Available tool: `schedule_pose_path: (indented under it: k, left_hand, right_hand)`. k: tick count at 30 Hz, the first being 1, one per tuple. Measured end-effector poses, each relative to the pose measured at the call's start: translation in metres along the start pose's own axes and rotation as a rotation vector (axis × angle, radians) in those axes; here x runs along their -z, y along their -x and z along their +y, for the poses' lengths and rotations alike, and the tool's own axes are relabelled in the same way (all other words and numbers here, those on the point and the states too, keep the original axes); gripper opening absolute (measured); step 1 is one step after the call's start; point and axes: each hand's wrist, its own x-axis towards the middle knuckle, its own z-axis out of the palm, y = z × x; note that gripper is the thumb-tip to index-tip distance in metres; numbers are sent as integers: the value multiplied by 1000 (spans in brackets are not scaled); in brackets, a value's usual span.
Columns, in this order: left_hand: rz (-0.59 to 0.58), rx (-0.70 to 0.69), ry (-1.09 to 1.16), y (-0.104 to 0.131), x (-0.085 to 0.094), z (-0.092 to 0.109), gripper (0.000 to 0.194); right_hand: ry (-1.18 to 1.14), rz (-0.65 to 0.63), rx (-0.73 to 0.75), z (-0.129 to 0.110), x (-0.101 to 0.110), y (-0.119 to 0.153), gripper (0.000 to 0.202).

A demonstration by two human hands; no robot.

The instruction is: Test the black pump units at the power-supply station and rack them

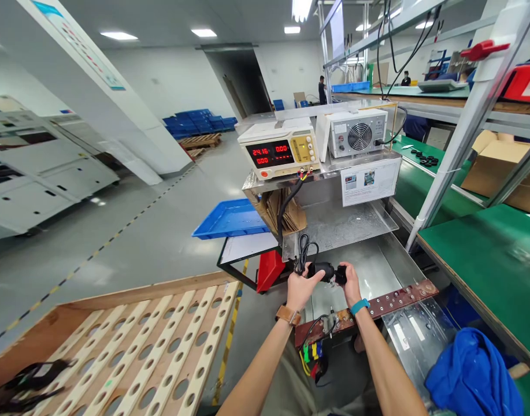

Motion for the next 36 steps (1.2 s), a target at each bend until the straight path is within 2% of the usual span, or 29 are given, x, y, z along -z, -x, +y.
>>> schedule_pose_path:
  k: [5, 11, 14, 16, 18, 22, 25, 29, 32, 36]
  left_hand:
    - [33, -5, 11, -8, 7, 0, 39]
    - [40, 17, -34, -1, 13, -17, 36]
    - [37, 8, -82, 4, 16, -24, 35]
    - [30, 10, -105, 6, 17, -26, 35]
    - [30, 20, -96, 8, 16, -26, 38]
    - [34, 61, -55, 11, 14, -24, 41]
    - [24, 76, -72, 13, 12, -24, 41]
    - [17, 84, -102, 16, 12, -25, 39]
    - [9, 43, -145, 18, 13, -21, 34]
    - [-8, -42, -279, 16, 14, -13, 28]
  right_hand:
    - [-123, -95, -129, -10, 7, -4, 48]
    - [-164, -148, -239, -26, 16, -12, 35]
    - [-201, -173, -303, -32, 24, -13, 51]
    - [-193, -135, -327, -34, 28, -14, 70]
    - [-183, -62, -337, -32, 30, -16, 75]
    - [12, 60, -277, -24, 33, -21, 50]
    - [143, 80, -204, -19, 34, -22, 49]
    - [-28, 43, -255, -19, 34, -20, 62]
    - [-209, -13, -336, -22, 36, -20, 63]
    - [-258, -73, -384, -27, 39, -22, 70]
